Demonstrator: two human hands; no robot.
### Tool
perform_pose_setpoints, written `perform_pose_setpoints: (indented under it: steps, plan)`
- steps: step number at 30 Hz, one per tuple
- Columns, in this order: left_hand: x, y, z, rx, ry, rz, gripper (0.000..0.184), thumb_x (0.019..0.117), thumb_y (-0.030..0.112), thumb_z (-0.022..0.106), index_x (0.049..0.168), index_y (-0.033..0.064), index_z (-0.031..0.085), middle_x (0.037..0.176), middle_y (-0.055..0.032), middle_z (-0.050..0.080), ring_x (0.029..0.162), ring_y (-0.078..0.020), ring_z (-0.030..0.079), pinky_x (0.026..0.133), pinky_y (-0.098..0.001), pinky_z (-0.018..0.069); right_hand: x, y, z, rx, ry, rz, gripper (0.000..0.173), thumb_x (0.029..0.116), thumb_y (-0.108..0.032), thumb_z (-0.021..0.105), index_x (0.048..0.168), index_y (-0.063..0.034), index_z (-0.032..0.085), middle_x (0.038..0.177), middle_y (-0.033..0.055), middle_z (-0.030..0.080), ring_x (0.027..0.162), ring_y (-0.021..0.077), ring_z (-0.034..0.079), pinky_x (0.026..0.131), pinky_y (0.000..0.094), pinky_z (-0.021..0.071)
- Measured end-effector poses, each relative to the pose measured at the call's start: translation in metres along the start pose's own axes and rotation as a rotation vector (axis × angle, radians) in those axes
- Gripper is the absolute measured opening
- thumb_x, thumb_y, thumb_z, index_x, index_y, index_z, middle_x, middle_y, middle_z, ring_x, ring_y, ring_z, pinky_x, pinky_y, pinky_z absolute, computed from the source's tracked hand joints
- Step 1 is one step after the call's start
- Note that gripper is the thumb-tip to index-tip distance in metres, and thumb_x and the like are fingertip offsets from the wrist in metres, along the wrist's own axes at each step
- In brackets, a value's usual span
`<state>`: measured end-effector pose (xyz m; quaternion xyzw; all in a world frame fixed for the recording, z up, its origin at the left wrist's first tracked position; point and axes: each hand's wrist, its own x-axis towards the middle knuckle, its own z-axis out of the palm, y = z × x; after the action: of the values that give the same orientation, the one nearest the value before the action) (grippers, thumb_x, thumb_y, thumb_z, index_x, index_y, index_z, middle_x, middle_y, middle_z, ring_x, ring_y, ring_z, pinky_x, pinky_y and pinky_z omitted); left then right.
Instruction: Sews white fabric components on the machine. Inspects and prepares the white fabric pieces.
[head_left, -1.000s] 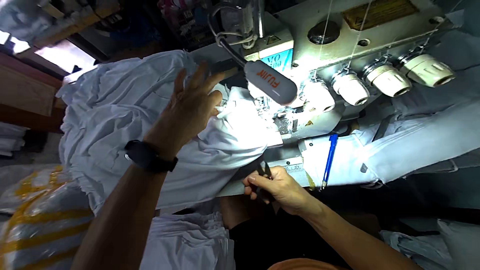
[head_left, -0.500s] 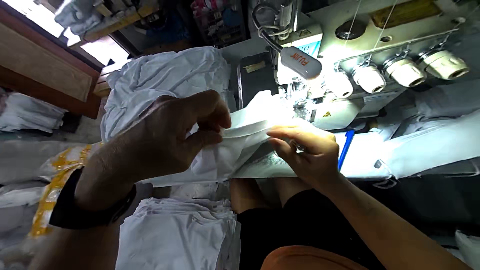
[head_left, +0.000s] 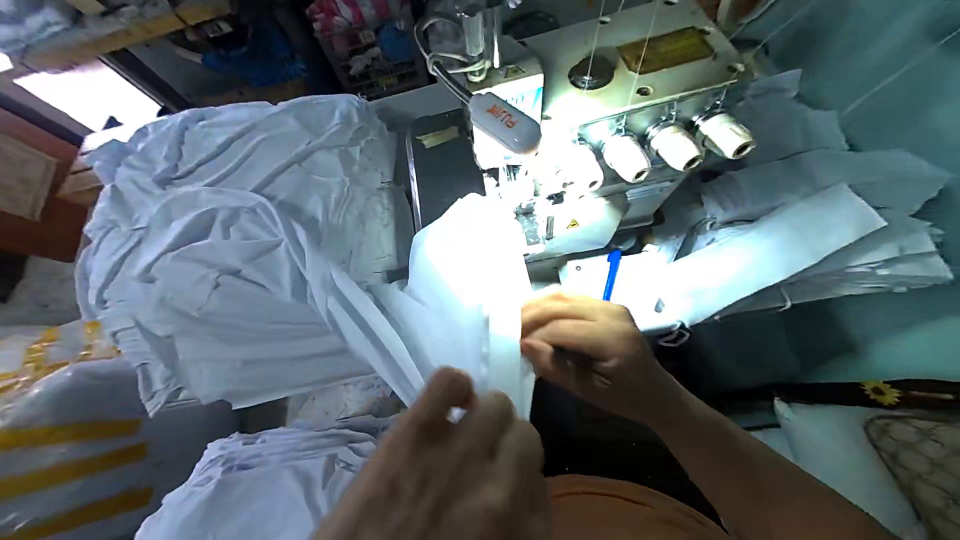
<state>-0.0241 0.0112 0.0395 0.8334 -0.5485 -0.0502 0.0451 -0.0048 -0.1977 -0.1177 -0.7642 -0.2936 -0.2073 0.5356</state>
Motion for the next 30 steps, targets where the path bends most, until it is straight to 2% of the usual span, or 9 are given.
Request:
perform_pose_setpoints:
  steps: [2, 3, 5, 7, 9, 10, 14, 21, 30]
  plan:
    - [0.005, 0.002, 0.025, -0.084, 0.01, 0.153, 0.031, 0.101, 0.003, 0.049, 0.074, 0.0067, 0.064, 0.071, -0.0075, 0.061, 0.072, -0.0253, 0.06, 0.096, -0.0467, 0.0388, 0.003, 0.006, 0.007, -0.245, 0.077, 0.105, 0.017, 0.0858, -0.015, 0.069, 0.071, -0.0064, 0.07, 0.095, 0.0079, 0.071, 0.095, 0.0154, 0.065, 0.081, 0.0252, 0.0521]
    - [0.007, 0.0, 0.038, -0.134, 0.026, 0.206, 0.031, 0.101, 0.006, 0.049, 0.073, 0.0078, 0.063, 0.07, -0.0064, 0.06, 0.073, -0.0248, 0.059, 0.101, -0.0464, 0.0374, 0.007, 0.009, 0.011, -0.309, 0.12, 0.175, 0.012, 0.0801, -0.011, 0.071, 0.07, -0.0056, 0.067, 0.09, 0.0089, 0.069, 0.09, 0.0183, 0.064, 0.076, 0.0285, 0.0518]
    - [0.01, -0.002, 0.058, -0.23, 0.056, 0.277, 0.03, 0.0994, 0.011, 0.05, 0.072, 0.0083, 0.063, 0.07, -0.0063, 0.06, 0.074, -0.0253, 0.061, 0.103, -0.043, 0.0415, 0.015, 0.017, 0.015, -0.291, 0.194, 0.37, 0.012, 0.0776, -0.006, 0.074, 0.076, -0.0035, 0.062, 0.081, 0.0071, 0.063, 0.074, 0.0125, 0.061, 0.063, 0.0251, 0.05]
    - [0.013, -0.004, 0.071, -0.299, 0.075, 0.316, 0.028, 0.0968, 0.013, 0.052, 0.072, 0.0079, 0.062, 0.07, -0.0068, 0.06, 0.072, -0.0247, 0.06, 0.086, -0.038, 0.0485, 0.023, 0.023, 0.013, -0.086, 0.241, 0.599, 0.009, 0.0811, -0.005, 0.073, 0.085, -0.007, 0.065, 0.072, -0.002, 0.058, 0.059, 0.0012, 0.052, 0.053, 0.0171, 0.0437]
    - [0.015, -0.007, 0.077, -0.349, 0.054, 0.316, 0.027, 0.0952, 0.015, 0.052, 0.071, 0.0089, 0.061, 0.069, -0.0061, 0.058, 0.067, -0.0227, 0.056, 0.064, -0.0359, 0.0427, 0.028, 0.025, 0.012, 0.281, 0.281, 0.786, 0.01, 0.0834, -0.002, 0.072, 0.08, -0.01, 0.067, 0.058, -0.0048, 0.057, 0.044, 0.0002, 0.047, 0.041, 0.0159, 0.0404]
    - [0.015, -0.007, 0.079, -0.369, 0.037, 0.307, 0.026, 0.095, 0.016, 0.053, 0.071, 0.0095, 0.061, 0.069, -0.0059, 0.058, 0.065, -0.0223, 0.056, 0.059, -0.0358, 0.0407, 0.028, 0.024, 0.011, 0.444, 0.278, 0.865, 0.013, 0.0846, 0.0, 0.071, 0.077, -0.0097, 0.066, 0.055, -0.0031, 0.057, 0.04, 0.0021, 0.046, 0.039, 0.0172, 0.0403]
    - [0.019, -0.008, 0.081, -0.442, -0.009, 0.263, 0.025, 0.0955, 0.015, 0.052, 0.074, 0.0075, 0.061, 0.069, -0.0078, 0.057, 0.064, -0.0244, 0.057, 0.058, -0.037, 0.0413, 0.02, 0.023, 0.011, 0.629, 0.278, 0.976, 0.018, 0.0844, 0.006, 0.069, 0.072, -0.0069, 0.066, 0.053, -0.0003, 0.059, 0.04, 0.0024, 0.047, 0.039, 0.0169, 0.0394]
    - [0.03, -0.013, 0.091, -0.477, -0.01, 0.259, 0.023, 0.0941, 0.014, 0.054, 0.073, 0.0071, 0.061, 0.07, -0.0082, 0.058, 0.062, -0.0237, 0.058, 0.053, -0.0361, 0.0425, 0.022, 0.03, 0.014, 0.633, 0.316, 0.997, 0.021, 0.0848, 0.007, 0.068, 0.07, -0.007, 0.064, 0.053, -0.001, 0.057, 0.04, 0.0022, 0.047, 0.039, 0.0167, 0.0405]
    - [0.044, -0.026, 0.099, -0.383, 0.099, 0.262, 0.024, 0.0941, 0.012, 0.055, 0.071, 0.0094, 0.061, 0.071, -0.0052, 0.056, 0.06, -0.0191, 0.054, 0.046, -0.0313, 0.0381, 0.025, 0.032, 0.012, 0.624, 0.356, 1.009, 0.023, 0.083, 0.008, 0.068, 0.067, -0.0071, 0.061, 0.052, 0.0002, 0.057, 0.04, 0.003, 0.049, 0.039, 0.017, 0.0425]
